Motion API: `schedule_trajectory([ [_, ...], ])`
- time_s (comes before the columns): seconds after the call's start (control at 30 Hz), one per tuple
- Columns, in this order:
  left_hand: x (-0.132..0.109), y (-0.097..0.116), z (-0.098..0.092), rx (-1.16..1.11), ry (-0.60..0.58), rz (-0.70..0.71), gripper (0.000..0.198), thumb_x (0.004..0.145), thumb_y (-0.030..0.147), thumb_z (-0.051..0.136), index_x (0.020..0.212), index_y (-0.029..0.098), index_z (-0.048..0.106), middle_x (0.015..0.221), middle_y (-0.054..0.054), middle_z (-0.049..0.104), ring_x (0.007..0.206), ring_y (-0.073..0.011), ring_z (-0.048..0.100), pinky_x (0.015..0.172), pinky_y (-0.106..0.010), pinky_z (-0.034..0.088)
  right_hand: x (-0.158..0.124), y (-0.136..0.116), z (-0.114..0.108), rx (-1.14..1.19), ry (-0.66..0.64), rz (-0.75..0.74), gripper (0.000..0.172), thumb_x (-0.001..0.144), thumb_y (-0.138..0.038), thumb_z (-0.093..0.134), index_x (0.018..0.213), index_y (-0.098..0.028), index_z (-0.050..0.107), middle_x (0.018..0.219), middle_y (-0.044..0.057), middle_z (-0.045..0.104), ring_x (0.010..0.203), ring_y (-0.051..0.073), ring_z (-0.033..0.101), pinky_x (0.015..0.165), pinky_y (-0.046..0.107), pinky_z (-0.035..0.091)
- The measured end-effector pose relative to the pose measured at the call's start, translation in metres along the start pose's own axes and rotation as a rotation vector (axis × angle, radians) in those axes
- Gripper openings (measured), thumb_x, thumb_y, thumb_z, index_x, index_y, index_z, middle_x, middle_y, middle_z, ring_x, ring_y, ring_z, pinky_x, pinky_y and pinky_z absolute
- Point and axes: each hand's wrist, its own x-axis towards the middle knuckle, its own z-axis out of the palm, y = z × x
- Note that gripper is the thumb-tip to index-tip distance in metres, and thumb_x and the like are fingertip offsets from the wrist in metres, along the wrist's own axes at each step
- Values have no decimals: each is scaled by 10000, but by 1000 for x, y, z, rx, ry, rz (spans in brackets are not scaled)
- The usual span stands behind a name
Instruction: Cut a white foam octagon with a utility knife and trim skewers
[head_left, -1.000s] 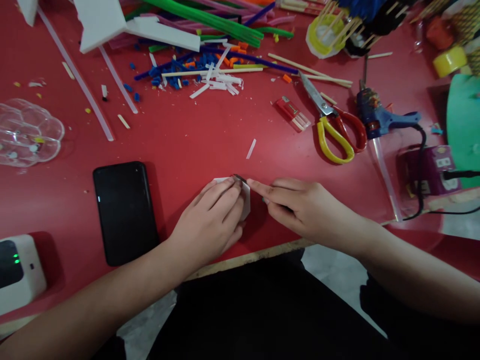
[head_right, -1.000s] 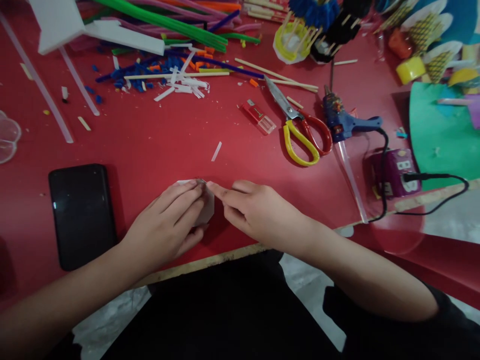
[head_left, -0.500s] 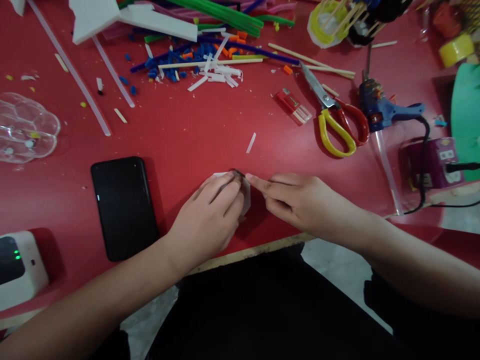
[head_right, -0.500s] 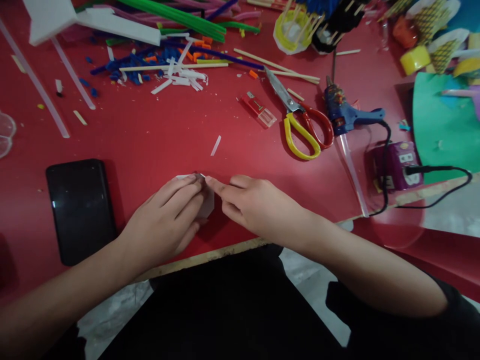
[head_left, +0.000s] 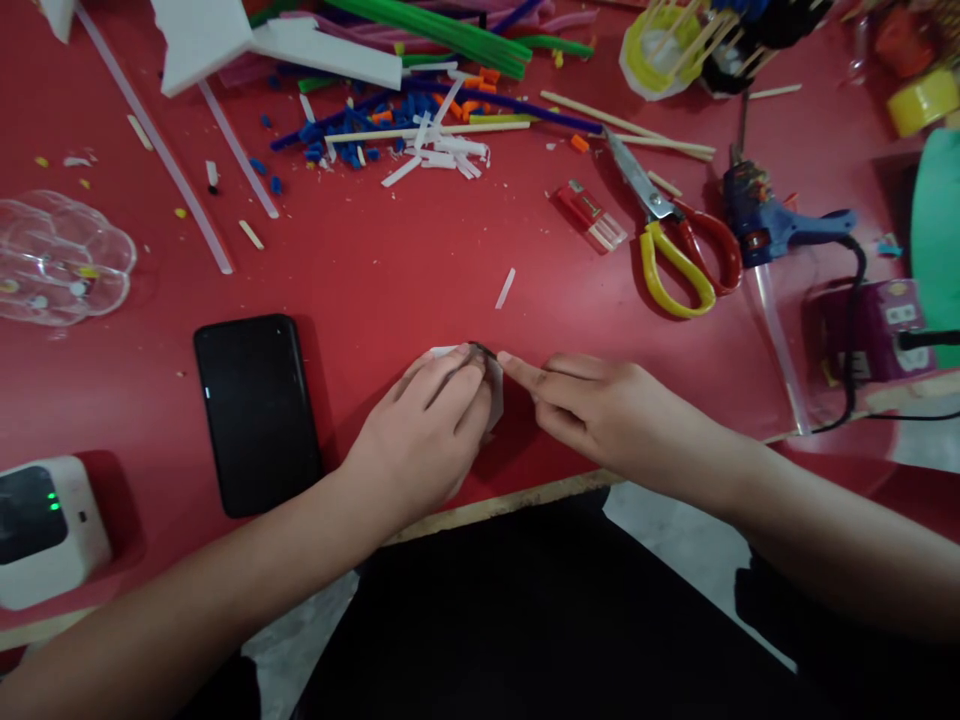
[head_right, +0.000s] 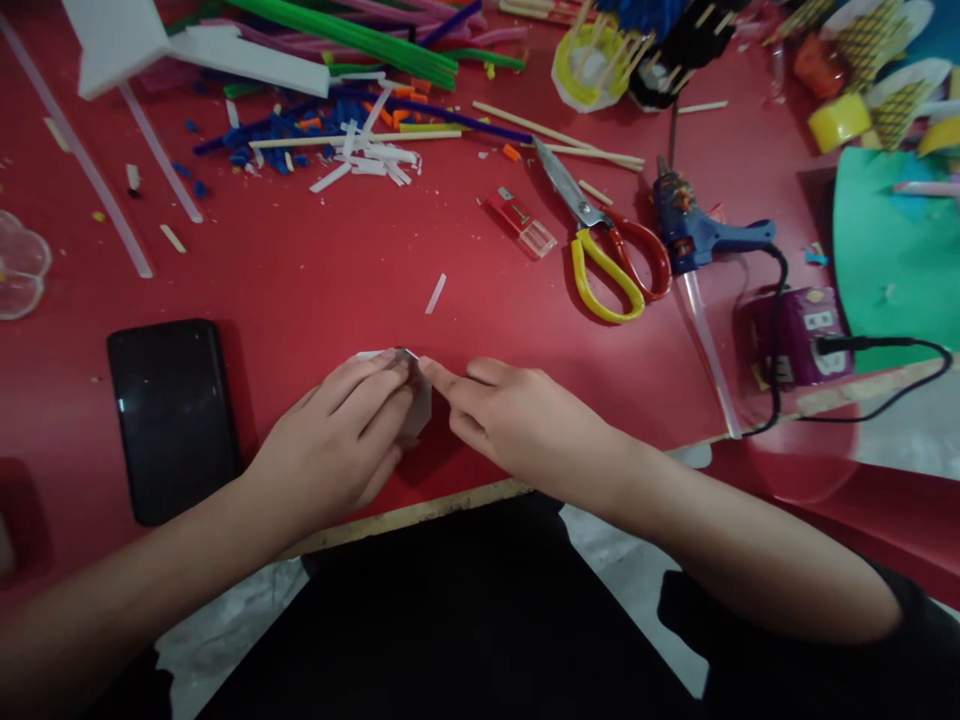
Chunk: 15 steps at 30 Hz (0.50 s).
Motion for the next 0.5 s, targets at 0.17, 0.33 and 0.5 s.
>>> schedule_trajectory([
  [0.17, 1, 0, -1, 4, 5, 6, 474, 911, 178, 481, 1325, -45, 534, 1276, -241, 633, 1241, -368, 583, 1069, -515, 516, -4, -3, -1, -39, -32, 9, 441, 1003, -199, 416, 1406, -114, 574, 890, 85, 700, 756, 165, 659, 735, 303, 579],
  [0.33, 3, 1, -2, -20, -3, -8, 466, 897, 164, 509, 1317, -35, 545, 1276, -240, 634, 1242, -370, 584, 1073, -520, 513, -8, -5, -1, -105, -72, -1, 482, 1011, -190, 386, 1465, -67, 494, 905, 111, 707, 768, 185, 665, 747, 329, 594],
  [0.5, 2, 2, -2, -45, -4, -31, 444, 915, 168, 515, 1319, -12, 552, 1286, -236, 635, 1263, -359, 573, 1078, -525, 508, -12, -5, -2, -94, -20, -19, 465, 999, -185, 421, 1444, -113, 532, 925, 100, 718, 763, 164, 673, 725, 302, 606],
])
